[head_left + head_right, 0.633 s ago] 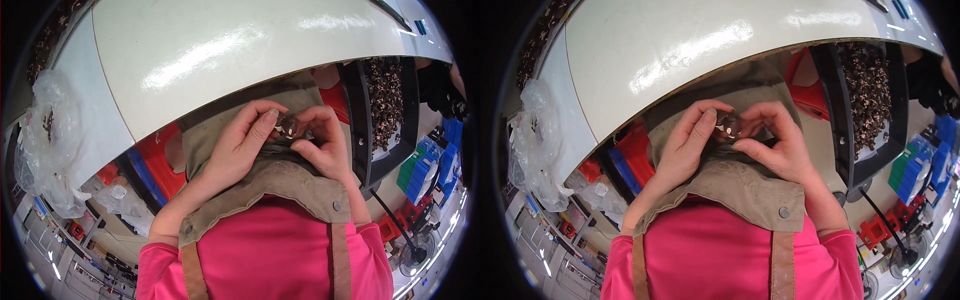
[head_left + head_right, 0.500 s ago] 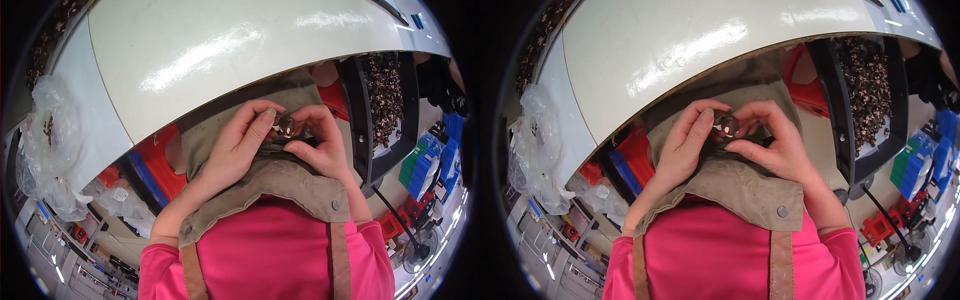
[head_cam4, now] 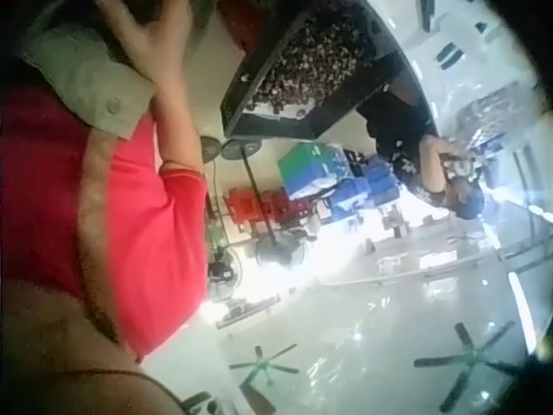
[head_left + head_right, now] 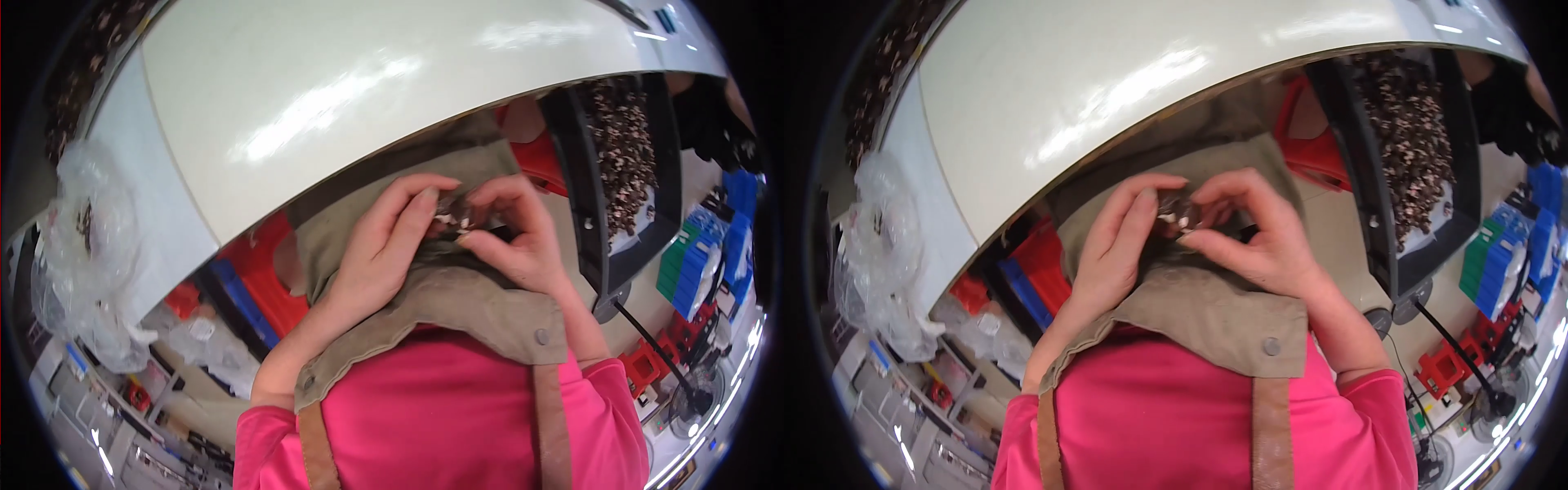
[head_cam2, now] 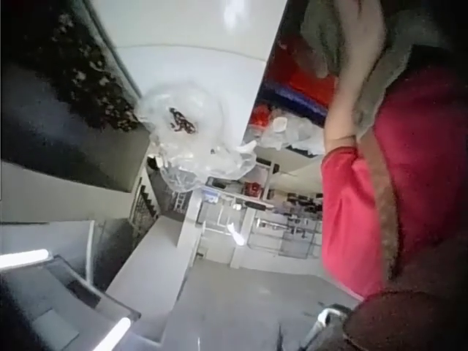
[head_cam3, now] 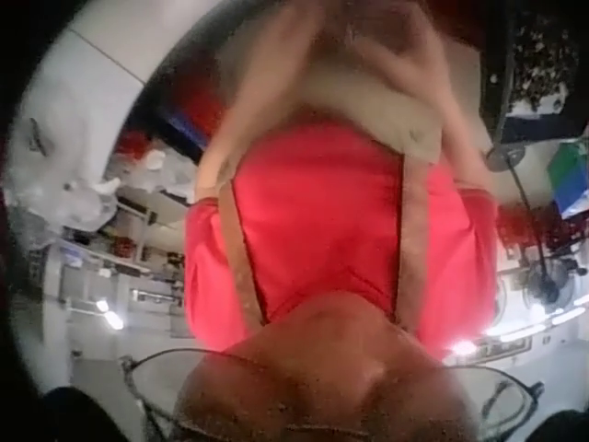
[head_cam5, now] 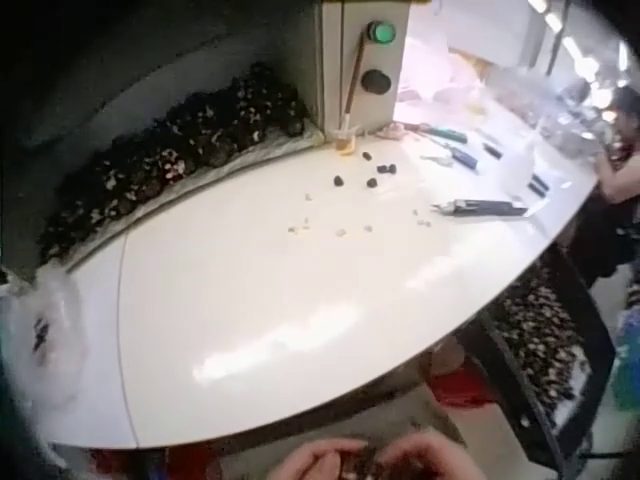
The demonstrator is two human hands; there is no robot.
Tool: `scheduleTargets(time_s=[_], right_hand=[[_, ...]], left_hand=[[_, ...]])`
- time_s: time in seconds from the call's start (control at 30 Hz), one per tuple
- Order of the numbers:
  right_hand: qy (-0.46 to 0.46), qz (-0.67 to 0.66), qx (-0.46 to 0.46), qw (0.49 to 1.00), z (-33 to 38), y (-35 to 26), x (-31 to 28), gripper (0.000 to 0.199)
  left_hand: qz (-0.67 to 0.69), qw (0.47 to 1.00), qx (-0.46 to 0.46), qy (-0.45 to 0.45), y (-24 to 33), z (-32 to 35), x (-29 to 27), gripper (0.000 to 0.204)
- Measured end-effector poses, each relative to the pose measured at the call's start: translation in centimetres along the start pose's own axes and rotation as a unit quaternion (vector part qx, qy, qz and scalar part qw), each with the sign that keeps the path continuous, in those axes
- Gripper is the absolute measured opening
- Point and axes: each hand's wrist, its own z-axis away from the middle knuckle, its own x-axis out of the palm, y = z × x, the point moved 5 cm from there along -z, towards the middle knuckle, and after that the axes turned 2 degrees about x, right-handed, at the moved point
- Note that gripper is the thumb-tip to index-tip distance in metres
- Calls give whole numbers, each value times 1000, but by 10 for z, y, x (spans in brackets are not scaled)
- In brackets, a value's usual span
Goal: Assembling small toy figurines by attaching heads to bodies and applying glue from a bottle.
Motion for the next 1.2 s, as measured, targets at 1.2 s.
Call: scheduleTargets(time_s=[1.2], right_hand=[[276, 319, -218, 880, -22, -94, -132, 37]], left_hand=[[145, 987, -29, -63, -19, 31, -29, 52]])
